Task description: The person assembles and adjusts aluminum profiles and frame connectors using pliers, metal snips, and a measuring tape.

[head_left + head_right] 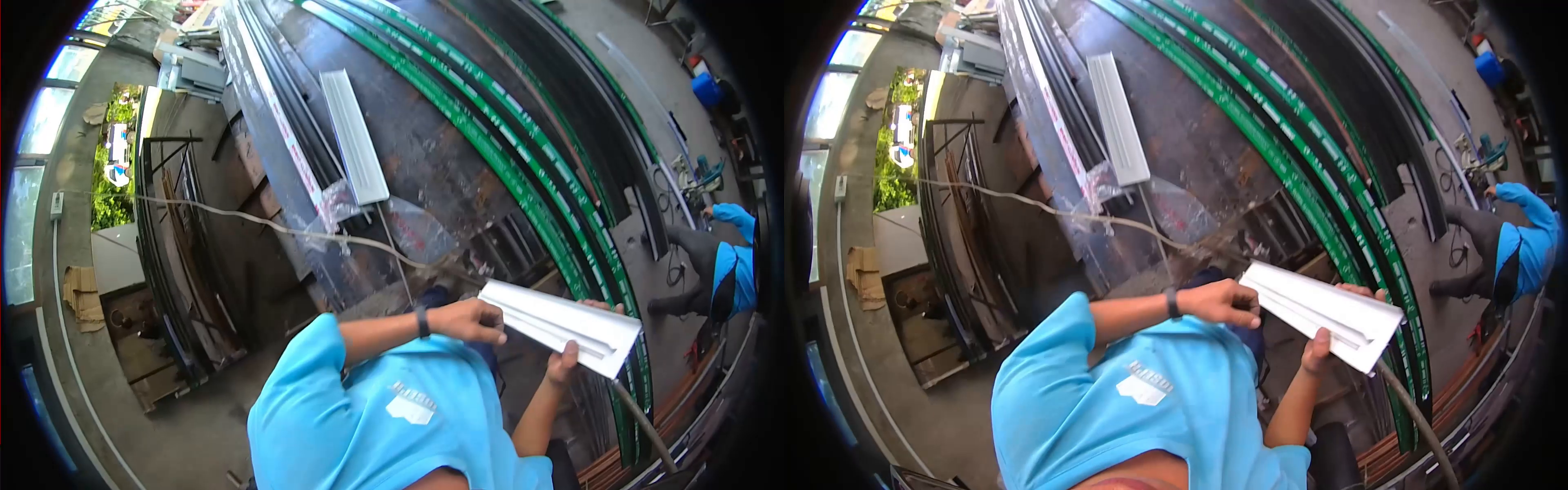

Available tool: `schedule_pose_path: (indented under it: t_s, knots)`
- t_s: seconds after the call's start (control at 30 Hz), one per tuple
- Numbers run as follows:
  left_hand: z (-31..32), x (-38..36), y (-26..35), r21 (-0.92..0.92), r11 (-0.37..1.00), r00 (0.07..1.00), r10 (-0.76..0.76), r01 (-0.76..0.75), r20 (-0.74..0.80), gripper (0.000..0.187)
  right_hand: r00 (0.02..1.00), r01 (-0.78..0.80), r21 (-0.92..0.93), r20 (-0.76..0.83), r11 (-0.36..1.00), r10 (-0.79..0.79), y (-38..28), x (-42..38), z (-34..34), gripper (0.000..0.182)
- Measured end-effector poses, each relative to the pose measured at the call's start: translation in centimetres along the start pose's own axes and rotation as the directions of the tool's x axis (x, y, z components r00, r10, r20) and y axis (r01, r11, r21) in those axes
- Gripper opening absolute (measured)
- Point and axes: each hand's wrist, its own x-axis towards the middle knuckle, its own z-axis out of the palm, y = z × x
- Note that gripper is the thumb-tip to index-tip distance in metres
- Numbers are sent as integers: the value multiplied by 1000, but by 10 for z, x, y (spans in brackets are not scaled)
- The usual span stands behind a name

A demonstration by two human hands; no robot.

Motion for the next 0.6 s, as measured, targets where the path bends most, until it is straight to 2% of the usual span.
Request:
schedule_pose_path:
  t_s: [0.03, 0.07, 0.13, 0.17, 0.2, 0.27, 0.3, 0.4, 0.47, 0.5, 0.53, 0.57, 0.6]
  knots:
    - [-12, -6, 25, 0, 992, 984, 126, -127, -127, 24, 993, 73, -123, 105, 990, -61, -5, 5, 5, 101]
    - [-21, -9, 56, 8, 967, 936, 247, -253, -249, 21, 994, 36, -172, 112, 984, -16, -6, -2, 13, 100]
    - [-34, -3, 101, 206, 868, 809, 497, -453, -314, 20, 979, 3, -125, 202, 992, 23, 4, -15, 31, 99]
    - [-38, 6, 110, 308, 764, 732, 639, -568, -235, 24, 971, 1, -102, 240, 995, 24, 6, -20, 44, 100]
    - [-38, 11, 116, 250, 791, 781, 603, -559, -163, 20, 965, -9, -122, 259, 993, 40, 2, -20, 50, 105]
    - [-39, 19, 111, 243, 773, 784, 617, -586, -71, 16, 958, -4, -134, 284, 991, 42, 3, -22, 55, 113]
    - [-39, 23, 109, 281, 729, 743, 665, -624, -75, 14, 957, 10, -126, 290, 992, 27, 8, -24, 54, 115]
    - [-34, 28, 114, 306, 677, 696, 716, -670, -60, 13, 958, 68, -183, 285, 981, -13, 16, -25, 52, 101]
    - [-37, 27, 118, 371, 698, 736, 675, -612, -56, 15, 965, -127, -164, 209, 978, 160, 16, -46, 46, 102]
    - [-32, 31, 120, 361, 711, 759, 651, -604, -10, 17, 947, -36, -292, 296, 956, 125, 14, -42, 38, 103]
    - [-31, 31, 118, 425, 668, 738, 675, -610, -1, 24, 937, 149, -500, 347, 853, 40, 16, -47, 30, 98]
    - [-23, 33, 115, 440, 650, 726, 688, -620, 7, 29, 938, 225, -543, 347, 809, -29, 6, -47, 32, 95]
    - [-23, 34, 113, 480, 616, 733, 675, -625, 88, 29, 934, 295, -587, 344, 754, -97, -3, -45, 31, 92]
